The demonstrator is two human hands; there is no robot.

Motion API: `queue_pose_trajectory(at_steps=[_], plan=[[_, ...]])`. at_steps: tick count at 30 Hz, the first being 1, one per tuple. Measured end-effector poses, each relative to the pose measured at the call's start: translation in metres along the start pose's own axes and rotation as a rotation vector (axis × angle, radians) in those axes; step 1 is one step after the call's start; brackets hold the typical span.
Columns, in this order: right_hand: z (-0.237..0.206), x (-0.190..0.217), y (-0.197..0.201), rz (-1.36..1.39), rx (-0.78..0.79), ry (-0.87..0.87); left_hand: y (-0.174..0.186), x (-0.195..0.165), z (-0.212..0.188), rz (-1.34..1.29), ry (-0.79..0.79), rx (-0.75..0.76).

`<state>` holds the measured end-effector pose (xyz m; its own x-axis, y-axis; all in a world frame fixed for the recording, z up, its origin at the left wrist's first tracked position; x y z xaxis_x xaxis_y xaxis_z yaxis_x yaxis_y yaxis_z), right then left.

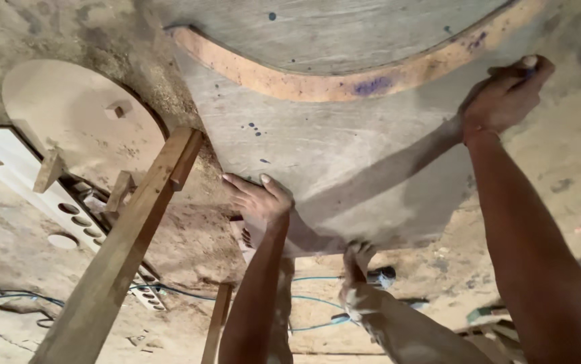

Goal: The person sits on the floor of a woodworking shop and uses a blue pen to mark a long curved wooden strip, tracing along a wooden frame used as a guide. They reposition the strip, hold it steady with one hand while marking with the other, and briefly lift and shift a large board aside before resuming marking.

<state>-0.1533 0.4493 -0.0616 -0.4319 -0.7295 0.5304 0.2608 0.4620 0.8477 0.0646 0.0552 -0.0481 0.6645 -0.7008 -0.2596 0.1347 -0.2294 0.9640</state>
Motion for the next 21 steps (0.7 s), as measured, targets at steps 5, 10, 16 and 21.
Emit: queue_pose_trajectory(at_steps=[5, 10, 16, 21], plan=[[0.004, 0.025, 0.002, 0.060, 0.029, -0.124, 0.000, -0.001, 0.005, -0.056, 0.018, 0.019], [0.005, 0.036, 0.003, 0.086, -0.023, -0.176, -0.001, -0.008, 0.008, -0.029, -0.001, -0.010], [0.010, 0.039, 0.006, -0.165, -0.167, 0.306, 0.018, -0.003, 0.006, 0.115, 0.030, 0.346], [0.018, 0.027, -0.002, 0.095, -0.083, -0.027, 0.013, -0.019, 0.022, 0.229, 0.109, 0.211]])
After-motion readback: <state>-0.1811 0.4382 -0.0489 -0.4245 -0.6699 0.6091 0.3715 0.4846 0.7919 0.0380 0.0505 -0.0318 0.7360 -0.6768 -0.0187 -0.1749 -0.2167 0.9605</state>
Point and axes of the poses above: each hand's wrist, its own z-axis towards the middle knuckle, its own y-axis out of the back of the hand, x = y × z, the point moved 3 cm from there along z, towards the middle knuckle, and after that the axes turned 3 degrees about -x, right-handed, at the moved point
